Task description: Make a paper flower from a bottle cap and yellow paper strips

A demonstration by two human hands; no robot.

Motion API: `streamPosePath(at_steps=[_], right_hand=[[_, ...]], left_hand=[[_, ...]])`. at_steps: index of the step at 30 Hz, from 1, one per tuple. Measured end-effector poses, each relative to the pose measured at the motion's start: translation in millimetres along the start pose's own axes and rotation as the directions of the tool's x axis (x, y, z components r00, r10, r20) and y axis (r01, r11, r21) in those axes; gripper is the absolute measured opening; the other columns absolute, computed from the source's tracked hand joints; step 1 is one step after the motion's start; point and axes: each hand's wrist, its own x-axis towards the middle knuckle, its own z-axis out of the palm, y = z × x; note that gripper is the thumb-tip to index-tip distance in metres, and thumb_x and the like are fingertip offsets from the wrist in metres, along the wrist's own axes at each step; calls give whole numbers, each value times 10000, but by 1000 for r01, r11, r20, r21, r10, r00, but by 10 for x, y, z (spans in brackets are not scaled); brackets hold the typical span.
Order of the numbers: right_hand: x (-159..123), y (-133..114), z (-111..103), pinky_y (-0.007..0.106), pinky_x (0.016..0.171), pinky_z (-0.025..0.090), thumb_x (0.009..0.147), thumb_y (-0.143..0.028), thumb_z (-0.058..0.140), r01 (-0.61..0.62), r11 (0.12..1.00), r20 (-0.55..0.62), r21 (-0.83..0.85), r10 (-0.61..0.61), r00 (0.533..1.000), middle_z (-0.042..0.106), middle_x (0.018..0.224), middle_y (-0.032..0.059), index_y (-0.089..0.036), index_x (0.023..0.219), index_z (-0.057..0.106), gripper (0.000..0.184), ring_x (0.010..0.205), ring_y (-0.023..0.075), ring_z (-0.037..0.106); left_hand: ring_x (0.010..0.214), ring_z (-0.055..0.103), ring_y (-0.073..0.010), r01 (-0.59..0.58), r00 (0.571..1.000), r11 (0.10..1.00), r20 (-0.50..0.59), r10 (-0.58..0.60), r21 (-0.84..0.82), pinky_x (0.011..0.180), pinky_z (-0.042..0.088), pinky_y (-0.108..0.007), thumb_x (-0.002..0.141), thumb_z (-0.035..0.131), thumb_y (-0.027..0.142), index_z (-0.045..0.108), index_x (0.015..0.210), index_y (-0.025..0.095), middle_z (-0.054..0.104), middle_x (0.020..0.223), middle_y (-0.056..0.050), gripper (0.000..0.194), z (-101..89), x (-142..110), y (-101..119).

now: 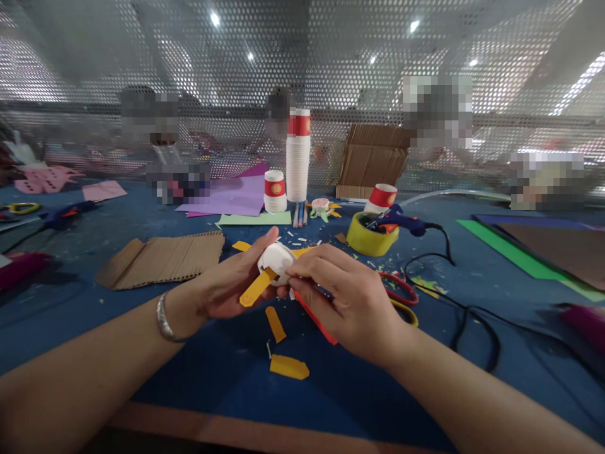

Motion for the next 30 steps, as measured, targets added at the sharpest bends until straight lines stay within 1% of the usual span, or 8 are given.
streamPosePath(at_steps=[3, 8, 15, 20, 25, 27, 30], right_hand=[[-13, -11, 17, 321, 809, 595, 925, -66, 605, 12, 1000, -8, -9, -13, 1000, 736, 995, 60, -241, 1044, 677, 223, 926, 186, 716], [-35, -7, 41, 307, 797, 594, 912, -46, 622, 70, 997, -31, -20, -71, 997, 724, 987, 72, -210, 1057, 661, 222, 909, 173, 708], [-31, -34, 12, 280, 791, 582, 901, -29, 636, 73, 997, -31, -34, -74, 997, 716, 983, 68, -198, 1037, 654, 218, 904, 155, 699], [-49, -30, 22, 285, 773, 580, 893, -49, 661, 57, 998, -18, -25, -58, 998, 711, 943, 59, -201, 995, 655, 183, 877, 159, 698], [-39, -28, 6, 276, 785, 580, 900, -52, 660, 47, 998, -19, -33, -48, 999, 731, 957, 60, -198, 991, 676, 173, 884, 155, 708], [-24, -22, 0, 274, 791, 580, 908, -52, 657, 52, 998, -11, -30, -52, 999, 742, 952, 58, -195, 991, 688, 168, 882, 151, 710], [-10, 0, 6, 281, 799, 578, 913, -61, 664, 72, 997, 6, -36, -72, 997, 751, 935, 61, -179, 993, 699, 147, 881, 154, 711]], left_hand=[[568, 582, -83, 20, 1000, 1000, -14, -20, 4, 518, 434, -192, 867, 619, 682, 699, 762, 133, 662, 657, -19, 564, 14, -2, 3], [530, 563, -73, 69, 994, 996, -90, -64, 49, 471, 417, -172, 907, 519, 717, 678, 733, 130, 648, 624, -21, 633, 80, -19, 13], [486, 558, -73, 39, 993, 998, -116, -33, 49, 446, 400, -172, 961, 412, 705, 658, 674, 136, 622, 566, -22, 683, 183, -34, 16], [490, 562, -77, 36, 992, 999, -122, -33, 24, 445, 394, -180, 930, 461, 722, 637, 667, 143, 618, 574, -12, 660, 188, -34, -9], [498, 567, -77, 3, 992, 999, -130, 3, 43, 442, 385, -173, 934, 486, 696, 646, 674, 145, 624, 571, -13, 630, 166, -21, -26], [493, 555, -76, 12, 991, 999, -131, -7, 35, 440, 385, -170, 942, 481, 685, 647, 670, 147, 617, 557, -11, 626, 159, -9, -14], [470, 538, -67, 61, 986, 998, -155, -56, 26, 412, 366, -157, 956, 467, 672, 649, 663, 142, 613, 542, -8, 633, 139, 11, 8]])
